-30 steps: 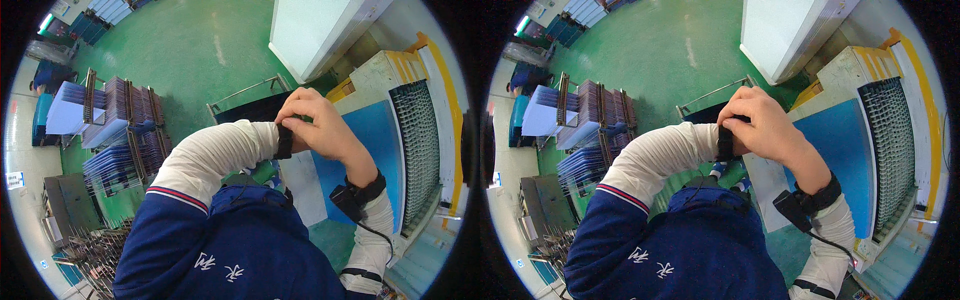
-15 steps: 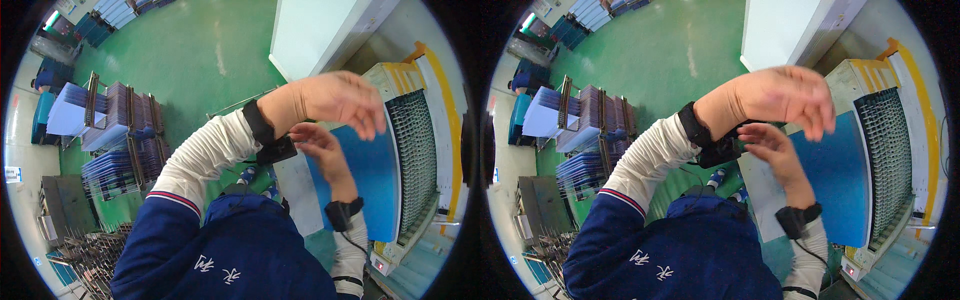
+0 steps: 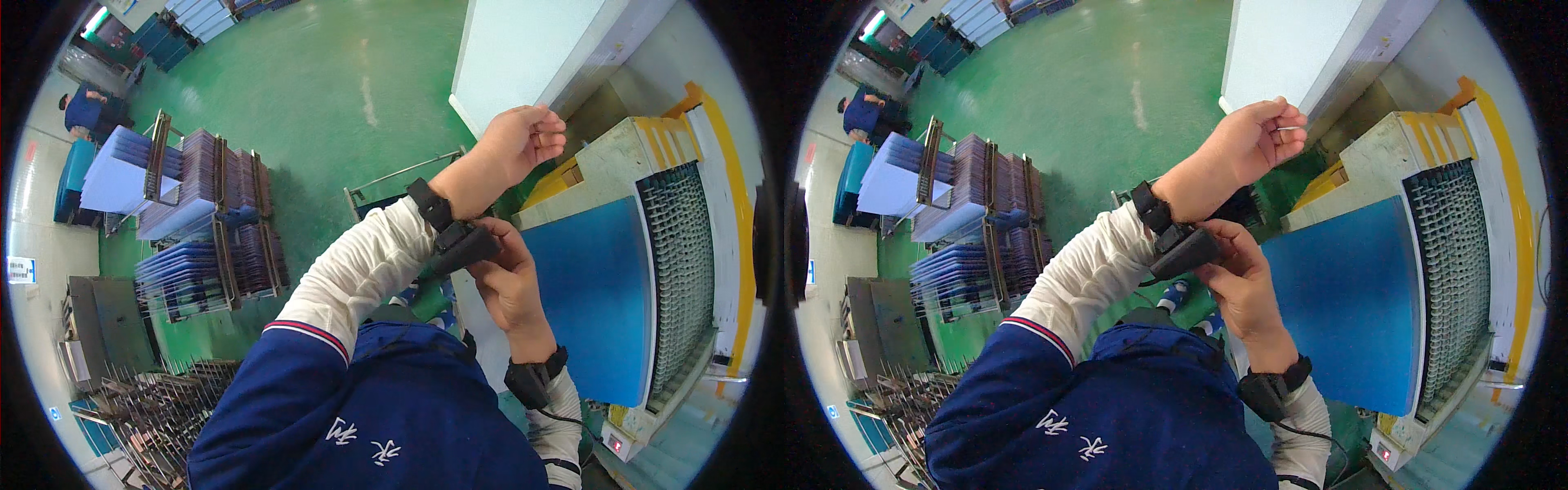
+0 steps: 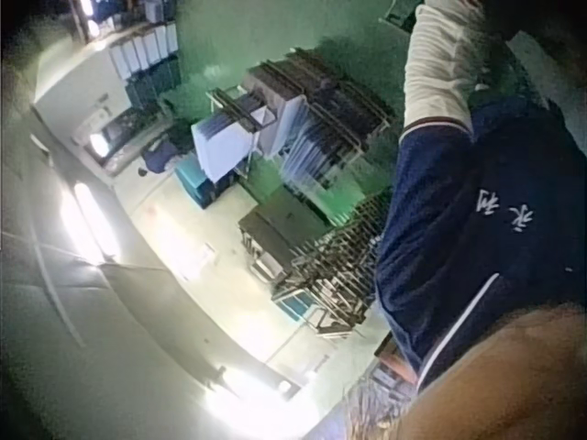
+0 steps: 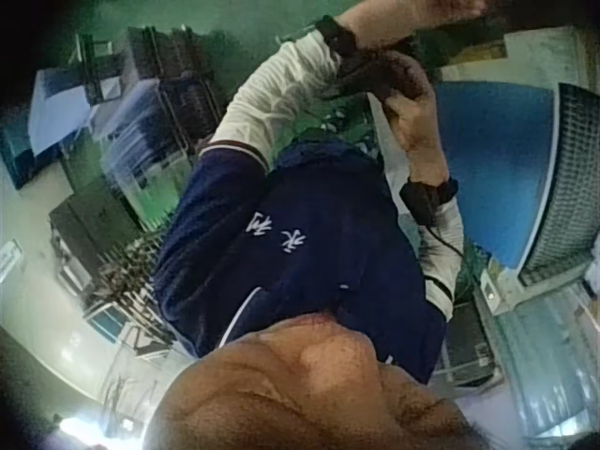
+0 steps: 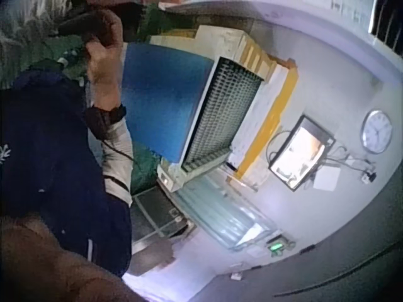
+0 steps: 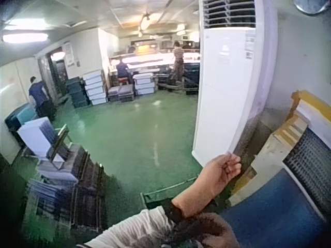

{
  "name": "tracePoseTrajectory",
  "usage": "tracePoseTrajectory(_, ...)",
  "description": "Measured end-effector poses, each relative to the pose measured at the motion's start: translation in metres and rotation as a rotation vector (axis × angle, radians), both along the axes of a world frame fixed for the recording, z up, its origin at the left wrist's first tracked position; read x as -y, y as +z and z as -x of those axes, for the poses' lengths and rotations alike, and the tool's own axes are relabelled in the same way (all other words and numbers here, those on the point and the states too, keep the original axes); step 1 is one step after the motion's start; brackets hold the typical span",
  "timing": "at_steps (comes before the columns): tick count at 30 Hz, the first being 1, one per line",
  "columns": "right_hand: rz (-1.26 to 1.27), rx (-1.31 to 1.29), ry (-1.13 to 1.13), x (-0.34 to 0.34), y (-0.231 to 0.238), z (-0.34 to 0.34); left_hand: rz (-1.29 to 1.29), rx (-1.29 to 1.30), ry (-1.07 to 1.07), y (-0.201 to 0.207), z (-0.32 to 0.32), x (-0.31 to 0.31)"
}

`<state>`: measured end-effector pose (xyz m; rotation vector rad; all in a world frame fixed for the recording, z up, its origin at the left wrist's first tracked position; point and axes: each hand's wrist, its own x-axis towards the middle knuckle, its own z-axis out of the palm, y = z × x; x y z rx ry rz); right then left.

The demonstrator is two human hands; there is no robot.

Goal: Feeding blue panels or sheets into a processing machine on a fabrication floor.

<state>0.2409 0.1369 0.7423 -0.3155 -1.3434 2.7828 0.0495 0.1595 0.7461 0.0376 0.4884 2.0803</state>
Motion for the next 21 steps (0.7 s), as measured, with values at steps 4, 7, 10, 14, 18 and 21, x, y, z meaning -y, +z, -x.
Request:
tracePoseTrajectory(4,0.031,0.02,-0.024,0.007,0.005,0.003,0.189,-0.375,0.09,0.011,-0.012,0.004)
tracePoseTrajectory(7,0.105,0.092,-0.115,0.011,0.009,0.002,0.275,-0.653,0.127,0.009,-0.017,0.0)
tracePoseTrajectory(10,0.167,0.003,-0.026,0.005,0.008,0.001,0.366,-0.927,0.164,-0.002,-0.018,-0.003)
tracePoseTrajectory(14,0.153,0.076,-0.089,0.007,0.005,0.003,0.513,-1.464,0.358,-0.007,-0.012,-0.003)
tracePoseTrajectory(18,0.247,0.103,-0.141,0.009,0.003,0.004,0.545,-1.623,0.396,-0.006,-0.014,-0.002)
tracePoseTrajectory(21,0.166,0.049,-0.132,0.015,0.012,0.008,0.311,-0.498,-0.036,0.002,-0.017,-0.002)
